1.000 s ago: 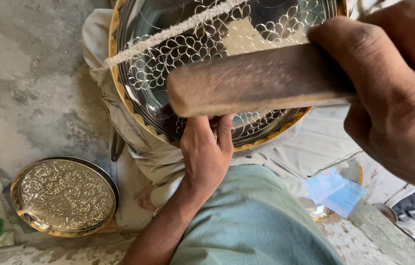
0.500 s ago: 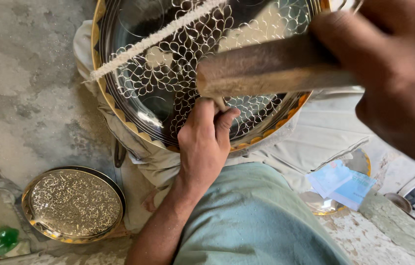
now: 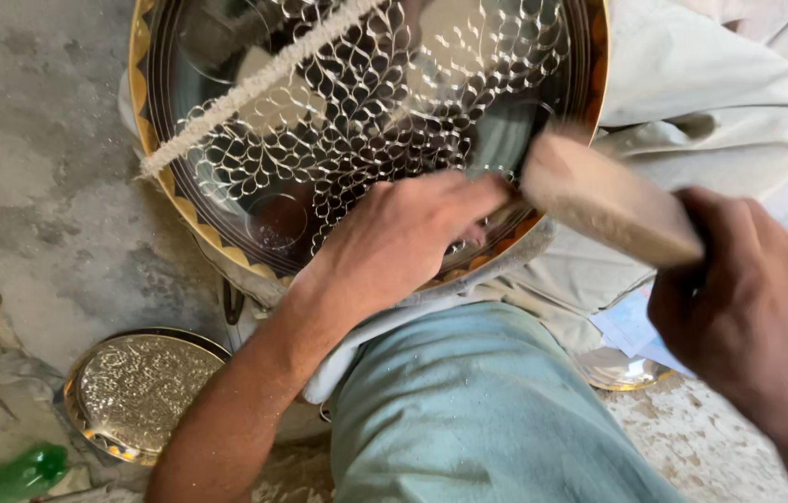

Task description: The person uses a wooden mallet and a small metal punch to create a patterned texture on a round metal plate. They repeatedly strike the punch against the plate surface to form a decorative design.

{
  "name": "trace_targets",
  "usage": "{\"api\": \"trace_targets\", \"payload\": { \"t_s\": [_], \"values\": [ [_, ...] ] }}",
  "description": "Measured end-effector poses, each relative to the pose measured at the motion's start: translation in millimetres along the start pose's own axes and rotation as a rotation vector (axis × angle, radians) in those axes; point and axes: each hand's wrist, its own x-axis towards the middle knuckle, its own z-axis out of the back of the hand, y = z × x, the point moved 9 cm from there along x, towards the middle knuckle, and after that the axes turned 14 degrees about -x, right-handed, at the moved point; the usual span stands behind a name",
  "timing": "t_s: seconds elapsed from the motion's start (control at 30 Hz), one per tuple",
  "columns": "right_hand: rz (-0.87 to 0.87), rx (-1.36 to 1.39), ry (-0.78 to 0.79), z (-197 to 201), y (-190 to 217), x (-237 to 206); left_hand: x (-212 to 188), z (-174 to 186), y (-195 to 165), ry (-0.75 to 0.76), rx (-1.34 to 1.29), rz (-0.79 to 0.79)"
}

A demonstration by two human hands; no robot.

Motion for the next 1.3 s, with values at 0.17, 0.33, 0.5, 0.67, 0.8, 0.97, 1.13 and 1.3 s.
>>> {"api": "trace_targets", "payload": {
  "t_s": [0.17,0.33,0.5,0.67,0.8,0.97,1.13,1.3],
  "values": [
    [-0.216,0.133,-0.056,-40,-11,-46,10,-13,-1,0.226,0.075,0.121],
    [-0.314,0.231,0.003,-63,-41,-62,13,12,-18,0.076,0.03,-0.076],
    [-0.305,0.346,-0.064,-47,-43,-50,9,17,-8,0.045,0.05,-0.038],
    [-0.43,0.777,-0.1,-40,-40,-40,10,5,2,0.134,0.088,0.067],
    [-0.109,0.258,-0.175,-18,-10,-15,6,-2,8,0.165,0.162,0.103],
    [-0.066,0.222,-0.035,-11,15,19,-7,11,4,-0.055,0.129,-0.004],
    [0.212,-0.184,0.017,15,54,38,-20,22,12,-0.218,0.038,0.047],
    [0.069,0.063,0.018,8,30,33,-27,22,5,-0.241,0.076,0.018]
  ]
}}
